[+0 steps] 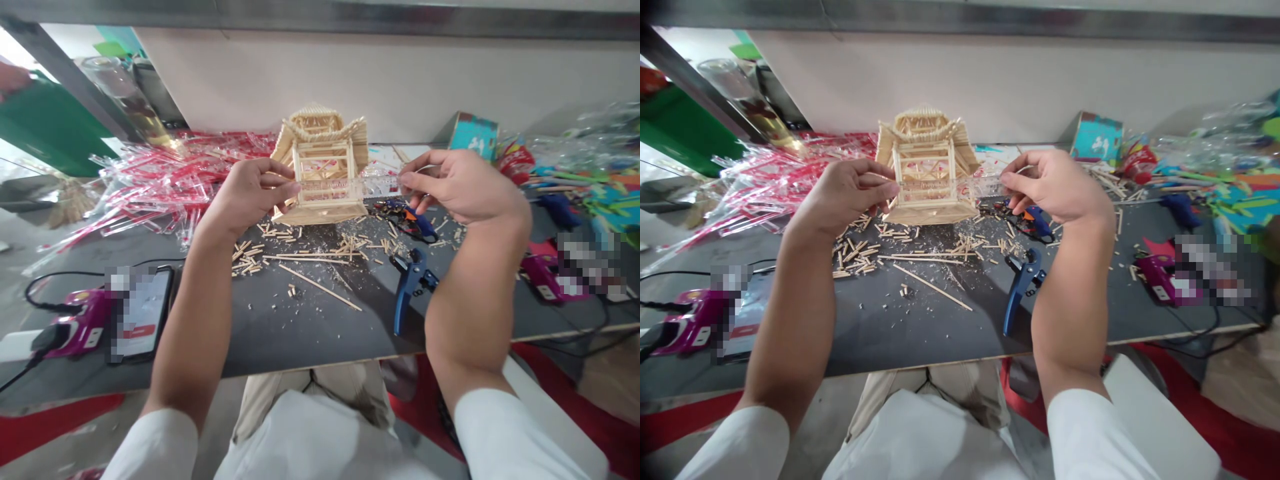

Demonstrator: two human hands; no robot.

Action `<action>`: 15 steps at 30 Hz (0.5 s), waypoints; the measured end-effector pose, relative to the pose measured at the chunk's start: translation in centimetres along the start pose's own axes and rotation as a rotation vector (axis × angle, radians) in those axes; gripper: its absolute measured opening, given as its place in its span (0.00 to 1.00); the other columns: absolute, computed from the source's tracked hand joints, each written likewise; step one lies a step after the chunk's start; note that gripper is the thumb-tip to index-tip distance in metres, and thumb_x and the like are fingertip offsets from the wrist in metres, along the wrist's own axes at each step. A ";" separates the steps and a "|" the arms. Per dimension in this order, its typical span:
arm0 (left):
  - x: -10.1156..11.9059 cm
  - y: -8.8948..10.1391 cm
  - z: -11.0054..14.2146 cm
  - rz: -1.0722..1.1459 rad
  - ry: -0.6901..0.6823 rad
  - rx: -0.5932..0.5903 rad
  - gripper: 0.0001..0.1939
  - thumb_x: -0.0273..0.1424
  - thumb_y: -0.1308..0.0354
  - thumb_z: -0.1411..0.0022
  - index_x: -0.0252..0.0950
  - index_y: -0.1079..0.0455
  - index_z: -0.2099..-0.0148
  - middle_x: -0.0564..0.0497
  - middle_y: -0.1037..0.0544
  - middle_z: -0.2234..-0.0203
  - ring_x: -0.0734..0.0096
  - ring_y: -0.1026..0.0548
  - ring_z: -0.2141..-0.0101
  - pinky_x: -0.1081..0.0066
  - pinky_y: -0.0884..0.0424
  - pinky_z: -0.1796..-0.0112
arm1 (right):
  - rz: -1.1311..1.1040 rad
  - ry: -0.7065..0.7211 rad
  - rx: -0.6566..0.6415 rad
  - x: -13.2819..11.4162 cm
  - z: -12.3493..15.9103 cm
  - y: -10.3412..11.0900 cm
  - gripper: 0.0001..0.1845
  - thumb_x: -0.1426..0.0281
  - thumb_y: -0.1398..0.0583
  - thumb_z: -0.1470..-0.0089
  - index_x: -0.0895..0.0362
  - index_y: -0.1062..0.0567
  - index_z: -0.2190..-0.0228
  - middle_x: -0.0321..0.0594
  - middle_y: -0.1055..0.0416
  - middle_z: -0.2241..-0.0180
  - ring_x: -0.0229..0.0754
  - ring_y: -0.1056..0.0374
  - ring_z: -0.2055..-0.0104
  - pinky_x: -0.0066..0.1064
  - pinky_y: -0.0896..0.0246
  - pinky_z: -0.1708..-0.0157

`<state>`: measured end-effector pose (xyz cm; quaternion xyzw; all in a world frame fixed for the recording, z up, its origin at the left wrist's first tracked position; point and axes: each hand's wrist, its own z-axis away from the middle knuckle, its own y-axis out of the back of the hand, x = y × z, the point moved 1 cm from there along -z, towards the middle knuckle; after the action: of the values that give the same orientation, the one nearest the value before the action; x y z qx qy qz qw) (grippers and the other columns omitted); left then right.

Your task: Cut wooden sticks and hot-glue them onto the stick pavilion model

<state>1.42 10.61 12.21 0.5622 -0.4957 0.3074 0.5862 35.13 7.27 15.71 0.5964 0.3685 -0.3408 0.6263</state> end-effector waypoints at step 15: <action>0.4 -0.2 0.1 -0.004 0.019 -0.006 0.14 0.33 0.28 0.43 0.35 0.23 0.55 0.49 0.18 0.71 0.71 0.23 0.73 0.71 0.28 0.71 | 0.012 -0.051 0.000 -0.4 0.2 -0.1 0.14 0.62 0.27 0.41 0.56 0.24 0.66 0.41 0.26 0.73 0.36 0.31 0.74 0.28 0.30 0.76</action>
<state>1.73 10.35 12.48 0.5585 -0.4899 0.3100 0.5932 34.79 7.03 16.03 0.5896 0.3489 -0.3521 0.6377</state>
